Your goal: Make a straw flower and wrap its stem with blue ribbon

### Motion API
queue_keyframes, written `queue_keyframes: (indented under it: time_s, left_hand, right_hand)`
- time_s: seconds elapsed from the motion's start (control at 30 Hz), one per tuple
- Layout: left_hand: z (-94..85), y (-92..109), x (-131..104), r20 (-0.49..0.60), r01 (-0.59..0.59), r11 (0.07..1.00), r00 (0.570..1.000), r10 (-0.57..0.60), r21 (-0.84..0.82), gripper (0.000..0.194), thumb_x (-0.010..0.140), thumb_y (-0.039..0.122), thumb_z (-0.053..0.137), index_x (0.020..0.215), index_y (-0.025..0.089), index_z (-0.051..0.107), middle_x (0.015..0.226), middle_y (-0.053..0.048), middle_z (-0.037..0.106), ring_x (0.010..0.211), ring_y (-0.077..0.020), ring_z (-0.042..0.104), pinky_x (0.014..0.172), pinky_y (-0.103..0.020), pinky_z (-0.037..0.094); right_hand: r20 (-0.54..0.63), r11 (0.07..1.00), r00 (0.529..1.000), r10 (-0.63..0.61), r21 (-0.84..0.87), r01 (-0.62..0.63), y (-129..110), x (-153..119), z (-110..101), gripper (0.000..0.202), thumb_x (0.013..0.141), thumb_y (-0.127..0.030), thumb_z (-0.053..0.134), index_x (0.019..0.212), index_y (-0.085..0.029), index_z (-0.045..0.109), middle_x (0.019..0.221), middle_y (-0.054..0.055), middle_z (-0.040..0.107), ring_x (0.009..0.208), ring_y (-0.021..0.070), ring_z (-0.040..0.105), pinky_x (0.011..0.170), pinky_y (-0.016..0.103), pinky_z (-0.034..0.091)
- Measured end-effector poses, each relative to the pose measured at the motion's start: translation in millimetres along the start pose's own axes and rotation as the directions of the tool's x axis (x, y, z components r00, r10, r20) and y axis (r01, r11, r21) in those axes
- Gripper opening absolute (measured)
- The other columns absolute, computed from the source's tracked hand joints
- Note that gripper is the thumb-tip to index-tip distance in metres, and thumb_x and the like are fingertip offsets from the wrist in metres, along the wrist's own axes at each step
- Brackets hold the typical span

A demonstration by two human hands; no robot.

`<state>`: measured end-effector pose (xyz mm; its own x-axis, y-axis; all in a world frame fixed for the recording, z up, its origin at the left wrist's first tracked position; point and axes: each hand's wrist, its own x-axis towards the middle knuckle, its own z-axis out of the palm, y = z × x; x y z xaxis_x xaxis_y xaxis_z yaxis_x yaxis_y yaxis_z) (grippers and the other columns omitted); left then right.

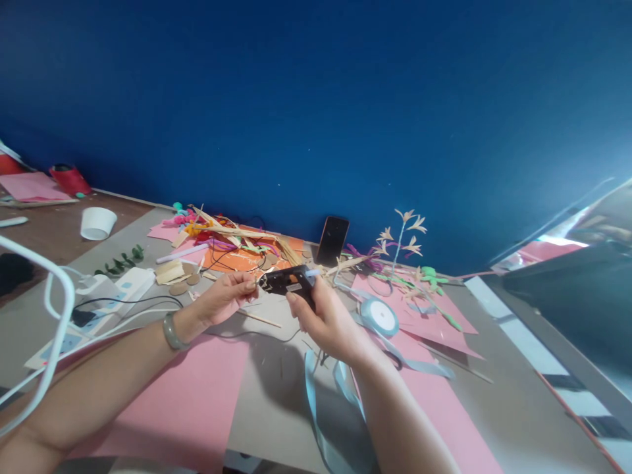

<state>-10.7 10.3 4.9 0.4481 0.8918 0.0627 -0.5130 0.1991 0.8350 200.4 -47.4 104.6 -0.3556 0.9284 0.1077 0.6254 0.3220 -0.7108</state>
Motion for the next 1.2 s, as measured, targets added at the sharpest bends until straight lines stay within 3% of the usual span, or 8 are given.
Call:
queue_keyframes:
  time_s: [0.63, 0.93, 1.2]
  left_hand:
    - [0.2, 0.7, -0.4, -0.029, 0.017, 0.999, 0.999, -0.015, 0.044, 0.023, 0.067, 0.031, 0.079, 0.066, 0.013, 0.064, 0.063, -0.001, 0.064, 0.058, -0.0085, 0.050, 0.060, -0.023, 0.035]
    - [0.4, 1.0, -0.5, -0.014, -0.001, 0.999, 1.000, 0.001, 0.036, 0.023, 0.066, 0.030, 0.079, 0.067, 0.013, 0.064, 0.060, 0.000, 0.062, 0.057, -0.0085, 0.048, 0.059, -0.023, 0.034]
    - [0.7, 1.6, -0.2, -0.041, 0.008, 0.999, 0.999, -0.006, 0.052, 0.023, 0.065, 0.031, 0.080, 0.067, 0.013, 0.065, 0.063, -0.002, 0.064, 0.058, -0.0093, 0.051, 0.059, -0.023, 0.036]
  right_hand:
    - [0.029, 0.999, 0.999, 0.015, -0.034, -0.014, 1.8, 0.9, -0.9, 0.029, 0.094, -0.041, 0.039, 0.077, -0.018, 0.048, 0.056, -0.002, 0.051, 0.052, 0.0112, 0.049, 0.052, 0.026, 0.042]
    - [-0.040, 1.000, 0.999, 0.011, -0.009, -0.012, -1.3, 2.3, -1.0, 0.024, 0.093, -0.036, 0.042, 0.078, -0.018, 0.047, 0.055, -0.003, 0.050, 0.048, 0.0100, 0.048, 0.050, 0.024, 0.041]
    - [0.001, 1.000, 1.000, -0.003, -0.007, 0.003, 1.5, 1.2, -0.9, 0.026, 0.093, -0.040, 0.042, 0.079, -0.018, 0.049, 0.055, -0.002, 0.050, 0.050, 0.0113, 0.049, 0.051, 0.025, 0.042]
